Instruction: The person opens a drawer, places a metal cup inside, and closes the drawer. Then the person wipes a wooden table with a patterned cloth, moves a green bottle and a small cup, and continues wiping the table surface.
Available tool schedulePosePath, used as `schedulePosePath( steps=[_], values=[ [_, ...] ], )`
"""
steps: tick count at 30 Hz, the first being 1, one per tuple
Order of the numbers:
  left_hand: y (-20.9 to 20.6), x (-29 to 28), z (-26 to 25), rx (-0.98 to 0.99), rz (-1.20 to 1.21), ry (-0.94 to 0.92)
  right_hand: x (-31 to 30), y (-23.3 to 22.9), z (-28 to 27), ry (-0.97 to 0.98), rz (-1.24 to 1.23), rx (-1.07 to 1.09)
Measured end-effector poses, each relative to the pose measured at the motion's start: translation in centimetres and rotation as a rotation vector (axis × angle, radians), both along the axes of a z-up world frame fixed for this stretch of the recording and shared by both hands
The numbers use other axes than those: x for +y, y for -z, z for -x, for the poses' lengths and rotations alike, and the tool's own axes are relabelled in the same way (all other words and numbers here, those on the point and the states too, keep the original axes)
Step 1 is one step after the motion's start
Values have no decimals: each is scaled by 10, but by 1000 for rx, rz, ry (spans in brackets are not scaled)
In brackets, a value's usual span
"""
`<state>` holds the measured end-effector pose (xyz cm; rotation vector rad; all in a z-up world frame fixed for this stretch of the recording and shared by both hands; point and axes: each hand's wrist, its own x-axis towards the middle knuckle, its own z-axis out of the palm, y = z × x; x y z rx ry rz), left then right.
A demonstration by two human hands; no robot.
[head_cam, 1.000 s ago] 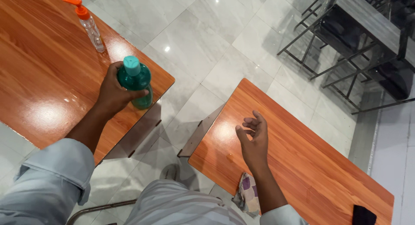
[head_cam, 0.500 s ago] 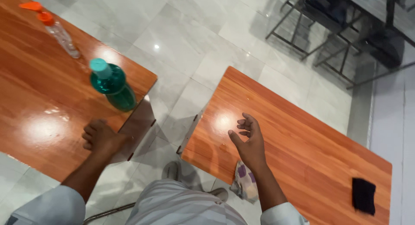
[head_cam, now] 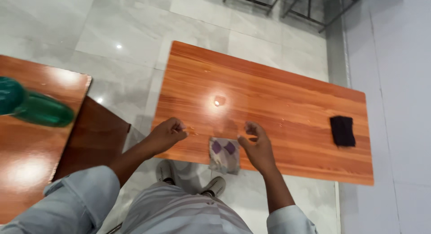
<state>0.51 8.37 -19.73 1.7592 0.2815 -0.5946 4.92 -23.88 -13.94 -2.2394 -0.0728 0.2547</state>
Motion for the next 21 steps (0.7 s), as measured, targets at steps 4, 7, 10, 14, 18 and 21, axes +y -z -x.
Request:
schedulePosePath(
  steps=[4, 7, 10, 14, 18, 21],
  values=[
    [-9, -60, -18, -20, 100, 8, -53, 10, 24, -57, 139, 107],
    [-7, -108, -21, 29, 117, 59, -88, 15, 38, -41, 116, 147],
    [-6, -153, -21, 29, 147, 101, -126, 13, 46, 7, 48, 218],
    [-8, -200, -22, -57, 92, 91, -173, 9, 49, 1, 72, 251],
    [-12, -248, -31, -257, 75, -59, -216, 9, 46, -38, 103, 269],
    [-14, -275, -33, -246, 119, -192, -238, 7, 48, -66, 91, 287]
  ],
)
